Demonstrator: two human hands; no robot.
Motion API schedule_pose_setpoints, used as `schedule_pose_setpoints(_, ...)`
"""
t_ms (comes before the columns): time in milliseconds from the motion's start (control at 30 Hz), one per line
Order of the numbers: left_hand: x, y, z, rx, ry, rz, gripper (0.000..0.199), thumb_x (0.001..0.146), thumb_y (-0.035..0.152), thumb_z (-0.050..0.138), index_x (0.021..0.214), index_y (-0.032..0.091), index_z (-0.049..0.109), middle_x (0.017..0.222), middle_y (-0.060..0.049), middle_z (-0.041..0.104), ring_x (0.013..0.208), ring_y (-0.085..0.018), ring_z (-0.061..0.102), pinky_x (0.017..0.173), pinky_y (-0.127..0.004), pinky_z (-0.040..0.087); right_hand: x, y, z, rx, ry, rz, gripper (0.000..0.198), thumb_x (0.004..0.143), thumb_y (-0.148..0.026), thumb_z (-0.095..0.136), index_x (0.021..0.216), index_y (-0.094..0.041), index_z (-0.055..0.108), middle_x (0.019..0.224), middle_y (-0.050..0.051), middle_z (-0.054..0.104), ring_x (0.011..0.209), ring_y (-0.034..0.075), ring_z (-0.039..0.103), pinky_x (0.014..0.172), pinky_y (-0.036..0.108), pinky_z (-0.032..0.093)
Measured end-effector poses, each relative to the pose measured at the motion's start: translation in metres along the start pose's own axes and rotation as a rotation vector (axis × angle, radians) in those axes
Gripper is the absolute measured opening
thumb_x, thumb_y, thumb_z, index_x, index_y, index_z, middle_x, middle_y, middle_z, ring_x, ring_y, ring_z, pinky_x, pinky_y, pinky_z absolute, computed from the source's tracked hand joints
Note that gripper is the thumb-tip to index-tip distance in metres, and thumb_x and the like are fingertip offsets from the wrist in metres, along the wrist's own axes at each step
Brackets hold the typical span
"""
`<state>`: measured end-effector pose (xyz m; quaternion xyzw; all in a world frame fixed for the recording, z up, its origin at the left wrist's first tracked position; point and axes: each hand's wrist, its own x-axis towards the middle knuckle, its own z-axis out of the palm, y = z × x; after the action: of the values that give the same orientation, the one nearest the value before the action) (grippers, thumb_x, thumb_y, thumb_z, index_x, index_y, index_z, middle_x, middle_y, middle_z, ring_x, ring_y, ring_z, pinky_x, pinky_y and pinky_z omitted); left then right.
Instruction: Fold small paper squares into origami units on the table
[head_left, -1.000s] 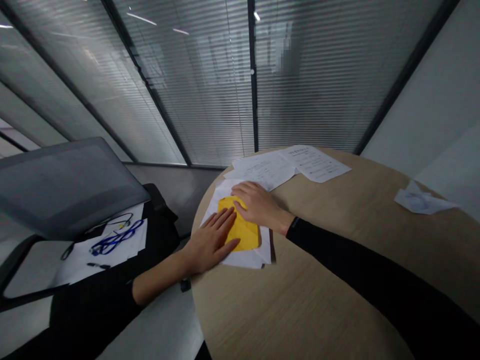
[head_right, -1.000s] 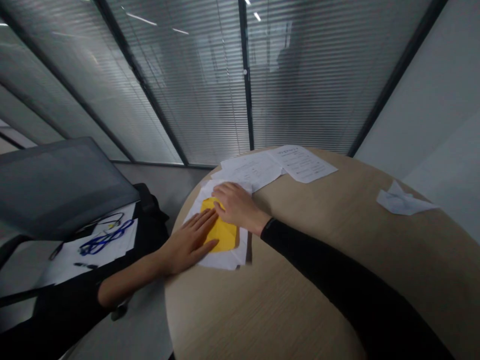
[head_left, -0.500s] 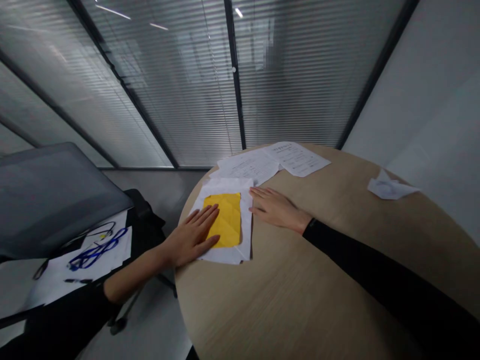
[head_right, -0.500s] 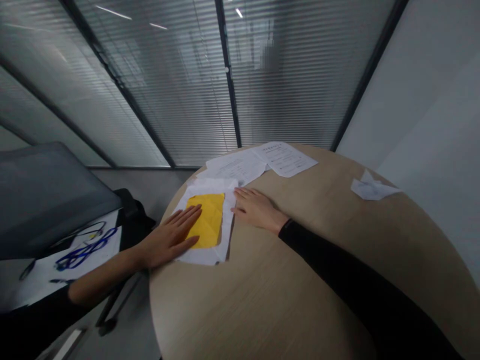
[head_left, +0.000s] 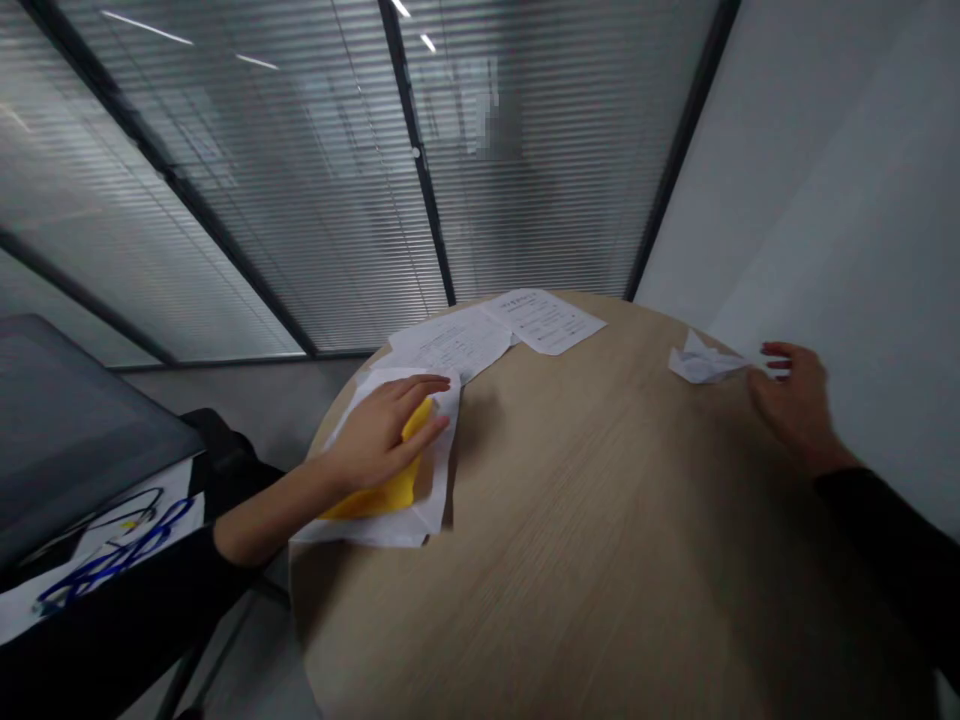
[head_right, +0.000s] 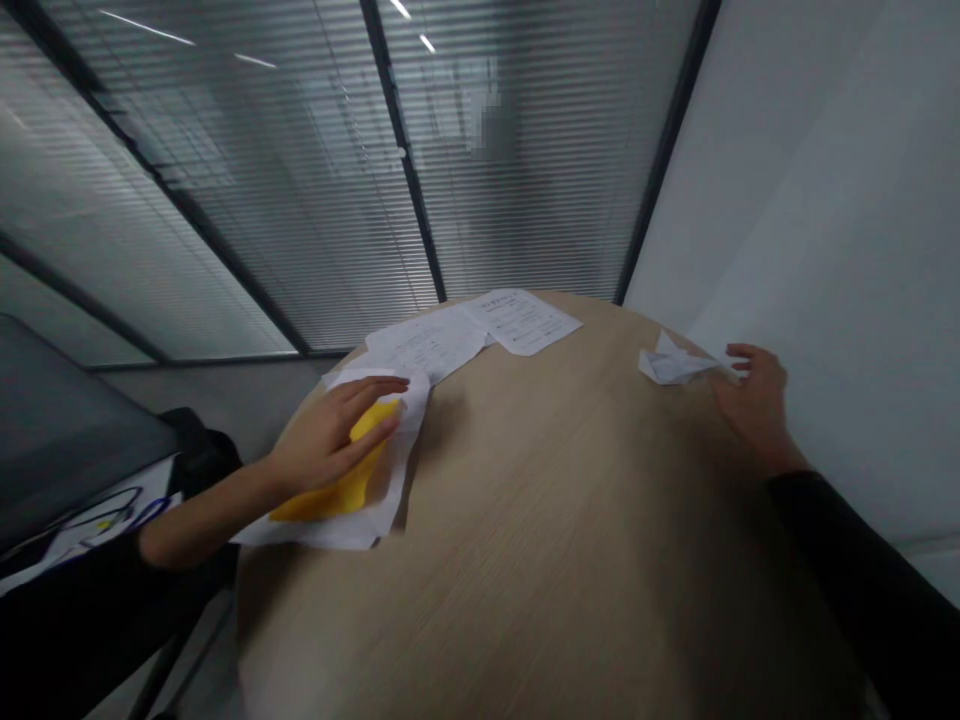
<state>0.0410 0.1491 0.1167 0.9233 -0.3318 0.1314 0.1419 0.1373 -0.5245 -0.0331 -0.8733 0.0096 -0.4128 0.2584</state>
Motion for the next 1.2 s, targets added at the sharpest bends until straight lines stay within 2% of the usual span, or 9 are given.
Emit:
schedule_pose_setpoints(100, 0.043, 0.038, 0.027, -0.106, 0.034, 0.11, 0.048, 0.12, 0.055, 0.058, 0.151, 0.019, 0.068, 0.152, -0.016, 0.079, 0.14, -0.035, 0.077, 0.123, -0.057, 0.062, 0.003, 0.013, 0.013, 0.057, -0.149, 0.202, 0.029, 0.088, -0.035, 0.076, 0.114, -0.022, 0.076, 0.11, 0.025, 0.078, 0.087, 0.034, 0.072, 0.078, 0.053, 0.057)
schedule_pose_setpoints(267, 0.089, 0.084, 0.079, -0.219, -0.01, 0.243, 0.043, 0.118, 0.051, 0.064, 0.149, 0.021, 0.068, 0.148, -0.017, 0.08, 0.138, -0.036, 0.078, 0.121, -0.057, 0.061, 0.001, 0.003, 0.02, 0.024, -0.199, 0.048, 0.037, 0.084, -0.034, 0.075, 0.118, -0.023, 0.079, 0.121, 0.019, 0.08, 0.106, 0.038, 0.077, 0.098, 0.057, 0.065)
schedule_pose_setpoints(400, 0.103, 0.091, 0.114, -0.276, -0.035, 0.264, 0.041, 0.117, 0.045, 0.063, 0.149, 0.02, 0.068, 0.148, -0.018, 0.08, 0.138, -0.036, 0.078, 0.121, -0.057, 0.061, -0.002, -0.006, 0.014, -0.034, -0.205, -0.049, 0.036, 0.085, -0.034, 0.077, 0.118, -0.021, 0.083, 0.131, 0.023, 0.077, 0.127, 0.042, 0.072, 0.117, 0.061, 0.059)
schedule_pose_setpoints(533, 0.101, 0.077, 0.139, -0.305, -0.036, 0.296, 0.041, 0.109, 0.027, 0.061, 0.149, 0.021, 0.07, 0.15, -0.016, 0.08, 0.14, -0.034, 0.077, 0.123, -0.057, 0.06, -0.005, -0.023, 0.007, -0.228, -0.261, -0.2, 0.043, 0.094, -0.031, 0.071, 0.134, -0.02, 0.084, 0.142, 0.024, 0.073, 0.123, 0.042, 0.075, 0.11, 0.062, 0.062)
schedule_pose_setpoints(667, 0.096, 0.069, 0.148, -0.319, -0.016, 0.301, 0.045, 0.105, 0.021, 0.062, 0.148, 0.024, 0.072, 0.149, -0.014, 0.081, 0.138, -0.032, 0.078, 0.122, -0.055, 0.06, -0.005, -0.039, 0.001, -0.3, -0.374, -0.298, 0.029, 0.102, -0.03, 0.066, 0.119, -0.022, 0.087, 0.135, 0.021, 0.079, 0.11, 0.04, 0.08, 0.095, 0.059, 0.067)
schedule_pose_setpoints(800, 0.095, 0.072, 0.145, -0.378, 0.065, 0.242, 0.035, 0.109, 0.026, 0.061, 0.142, 0.025, 0.073, 0.146, -0.012, 0.081, 0.135, -0.031, 0.078, 0.119, -0.053, 0.06, -0.008, -0.068, -0.001, -0.134, -0.382, -0.388, 0.023, 0.105, -0.029, 0.062, 0.108, -0.025, 0.085, 0.12, 0.016, 0.087, 0.11, 0.037, 0.083, 0.103, 0.057, 0.067)
schedule_pose_setpoints(967, 0.096, 0.076, 0.141, -0.473, 0.199, 0.027, 0.04, 0.117, 0.049, 0.065, 0.145, 0.02, 0.07, 0.137, -0.015, 0.081, 0.116, -0.03, 0.081, 0.108, -0.052, 0.064, -0.038, -0.148, 0.013, 0.129, -0.322, -0.491, 0.015, 0.108, -0.033, 0.07, 0.107, -0.031, 0.085, 0.116, 0.01, 0.09, 0.108, 0.034, 0.085, 0.102, 0.055, 0.067)
schedule_pose_setpoints(1100, 0.096, 0.075, 0.141, -0.497, 0.167, -0.025, 0.053, 0.116, 0.061, 0.068, 0.152, 0.021, 0.069, 0.131, -0.013, 0.084, 0.102, -0.026, 0.081, 0.104, -0.048, 0.064, -0.058, -0.212, 0.025, 0.312, -0.431, -0.558, 0.015, 0.104, -0.024, 0.075, 0.111, -0.034, 0.084, 0.112, 0.007, 0.089, 0.104, 0.033, 0.083, 0.098, 0.055, 0.066)
schedule_pose_setpoints(1200, 0.094, 0.075, 0.142, -0.515, 0.124, -0.019, 0.056, 0.113, 0.064, 0.073, 0.153, 0.024, 0.071, 0.12, -0.009, 0.085, 0.094, -0.024, 0.079, 0.095, -0.042, 0.064, -0.064, -0.24, 0.027, 0.41, -0.44, -0.542, 0.018, 0.104, -0.02, 0.075, 0.111, -0.035, 0.082, 0.111, 0.006, 0.086, 0.103, 0.032, 0.081, 0.097, 0.056, 0.067)
